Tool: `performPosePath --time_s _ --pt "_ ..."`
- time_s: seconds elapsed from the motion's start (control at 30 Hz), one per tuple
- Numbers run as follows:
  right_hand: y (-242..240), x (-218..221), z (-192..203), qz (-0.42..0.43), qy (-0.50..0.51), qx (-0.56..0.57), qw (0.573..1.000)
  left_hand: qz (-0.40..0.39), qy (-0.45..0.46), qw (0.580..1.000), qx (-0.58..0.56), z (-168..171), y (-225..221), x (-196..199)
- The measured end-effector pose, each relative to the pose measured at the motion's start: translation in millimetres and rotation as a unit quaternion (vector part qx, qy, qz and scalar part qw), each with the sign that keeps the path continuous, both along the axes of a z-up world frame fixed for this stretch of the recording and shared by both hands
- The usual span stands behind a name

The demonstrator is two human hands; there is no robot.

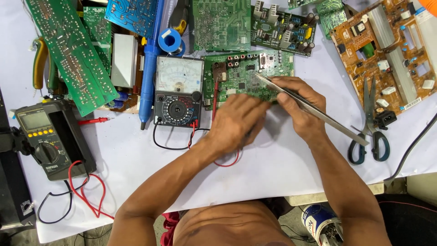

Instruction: Using tweezers to manipulate and inspect small components on a circuit board as part of a repair process.

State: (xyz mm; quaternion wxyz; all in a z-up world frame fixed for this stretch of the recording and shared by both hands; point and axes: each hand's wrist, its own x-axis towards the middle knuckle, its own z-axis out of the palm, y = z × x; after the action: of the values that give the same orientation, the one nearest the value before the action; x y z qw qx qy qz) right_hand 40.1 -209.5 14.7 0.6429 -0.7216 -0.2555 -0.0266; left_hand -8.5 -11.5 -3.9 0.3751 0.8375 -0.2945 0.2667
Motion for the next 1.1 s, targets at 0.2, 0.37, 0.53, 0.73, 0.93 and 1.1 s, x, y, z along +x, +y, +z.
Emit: performPosePath --time_s 0.2,0.37,0.53,0.73,0.93,1.1 --pt "5.9 -17.0 -10.0 0.075 0.258 0.237 0.934 0.006 -0.076 0.986 0.146 6.4 -28.0 -14.9" --pt "-0.2 -11.6 -12.8 0.098 0.252 0.248 0.930 0.020 -0.075 0.985 0.153 4.3 -34.9 -13.4" --pt "-5.7 -9.8 -25.9 0.112 0.263 0.239 0.928 0.033 -0.066 0.986 0.152 -6.9 -32.6 -9.2" --pt "0.8 -8.9 -27.5 0.147 0.264 0.272 0.914 0.049 -0.055 0.987 0.140 6.1 -32.7 -8.3" --pt "-3.0 -7.6 -26.8 0.174 0.290 0.312 0.888 0.018 -0.030 0.991 0.130 0.4 -30.5 -3.7" --pt "-6.1 -5.8 -24.9 0.207 0.294 0.344 0.867 0.041 -0.052 0.990 0.127 -8.4 -32.2 -1.8"
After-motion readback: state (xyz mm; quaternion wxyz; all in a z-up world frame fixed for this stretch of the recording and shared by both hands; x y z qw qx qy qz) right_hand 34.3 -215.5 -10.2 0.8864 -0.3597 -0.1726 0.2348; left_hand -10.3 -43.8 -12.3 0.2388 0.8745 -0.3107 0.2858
